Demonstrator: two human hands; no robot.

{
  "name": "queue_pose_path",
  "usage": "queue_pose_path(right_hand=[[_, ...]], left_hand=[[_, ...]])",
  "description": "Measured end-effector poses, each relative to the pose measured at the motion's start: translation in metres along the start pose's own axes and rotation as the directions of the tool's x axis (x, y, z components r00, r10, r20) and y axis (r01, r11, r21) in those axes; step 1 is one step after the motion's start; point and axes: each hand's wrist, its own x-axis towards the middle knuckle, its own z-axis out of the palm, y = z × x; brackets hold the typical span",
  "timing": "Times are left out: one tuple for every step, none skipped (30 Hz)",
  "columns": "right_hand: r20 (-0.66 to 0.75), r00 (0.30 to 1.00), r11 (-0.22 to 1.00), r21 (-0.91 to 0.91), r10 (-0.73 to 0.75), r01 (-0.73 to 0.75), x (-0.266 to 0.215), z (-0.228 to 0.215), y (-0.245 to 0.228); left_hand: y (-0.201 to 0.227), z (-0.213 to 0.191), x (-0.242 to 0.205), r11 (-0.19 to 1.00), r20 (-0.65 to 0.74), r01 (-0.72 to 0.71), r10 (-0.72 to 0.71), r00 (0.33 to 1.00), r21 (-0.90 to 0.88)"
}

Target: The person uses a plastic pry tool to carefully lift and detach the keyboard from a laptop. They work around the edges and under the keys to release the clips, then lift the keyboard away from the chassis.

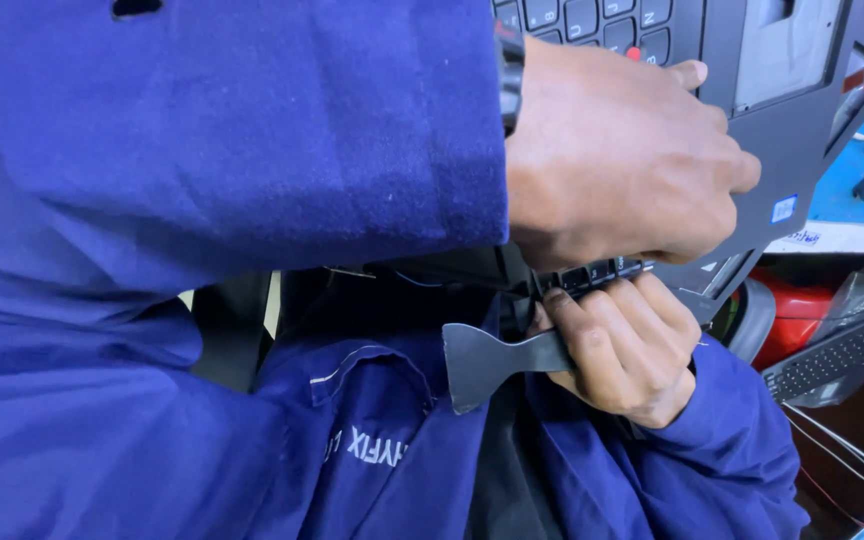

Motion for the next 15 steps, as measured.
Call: queue_pose_path(right_hand=[[-0.005,1.000,1.000,-0.001,-0.001,0.001,-0.001,-0.004,0.002],[0.039,0.999,1.000,-0.022,0.008,-0.007,-0.003,-0.010,0.002],[0.083,0.996,0.999,-0.042,0.018,-0.015,-0.006,-0.015,0.003],[0.082,0.996,0.999,-0.048,0.027,-0.024,-0.011,-0.017,0.005],[0.101,0.993,0.998,-0.013,0.056,-0.055,-0.017,-0.019,0.006],[0.121,0.989,0.996,0.025,0.083,-0.087,-0.022,-0.021,0.008],[0.120,0.988,0.995,0.024,0.093,-0.096,-0.026,-0.020,0.009],[0.104,0.991,0.996,0.024,0.088,-0.090,-0.030,-0.018,0.009],[0.089,0.993,0.996,0.023,0.082,-0.085,-0.034,-0.016,0.008],[0.087,0.992,0.995,0.024,0.090,-0.092,-0.035,-0.012,0.007],[0.034,0.992,0.992,0.017,0.121,-0.122,-0.036,-0.009,0.005],[-0.022,0.989,0.989,0.010,0.147,-0.147,-0.036,-0.004,0.003],[-0.026,0.988,0.989,0.010,0.149,-0.149,-0.038,-0.001,0.001],[-0.055,0.988,0.989,-0.017,0.146,-0.147,-0.039,0.001,0.001],[-0.083,0.986,0.988,-0.043,0.141,-0.145,-0.040,0.004,0.000]], left_hand=[[0.001,0.003,-0.002,1.000,0.003,0.001,-0.001,1.000,0.004],[0.001,0.006,-0.002,0.998,-0.061,-0.021,0.025,0.998,0.063],[0.002,0.010,-0.002,0.992,-0.124,-0.038,0.053,0.991,0.122],[0.001,0.014,0.000,0.991,-0.121,-0.048,0.063,0.991,0.122],[-0.001,0.018,0.002,0.987,-0.165,-0.056,0.081,0.983,0.151],[-0.002,0.022,0.004,0.982,-0.208,-0.060,0.097,0.973,0.177],[-0.003,0.022,0.004,0.982,-0.204,-0.068,0.104,0.973,0.174],[-0.004,0.023,0.003,0.978,-0.221,-0.062,0.106,0.969,0.200],[-0.004,0.023,0.002,0.973,-0.239,-0.054,0.109,0.965,0.225],[-0.004,0.024,0.001,0.973,-0.235,-0.060,0.113,0.965,0.222],[-0.004,0.024,0.001,0.966,-0.251,-0.048,0.114,0.961,0.256],[-0.004,0.024,-0.001,0.956,-0.268,-0.032,0.114,0.957,0.292],[-0.003,0.023,-0.001,0.955,-0.264,-0.035,0.116,0.958,0.294],[-0.003,0.022,-0.002,0.962,-0.237,-0.043,0.109,0.965,0.268],[-0.003,0.020,-0.003,0.969,-0.210,-0.050,0.103,0.972,0.242]])
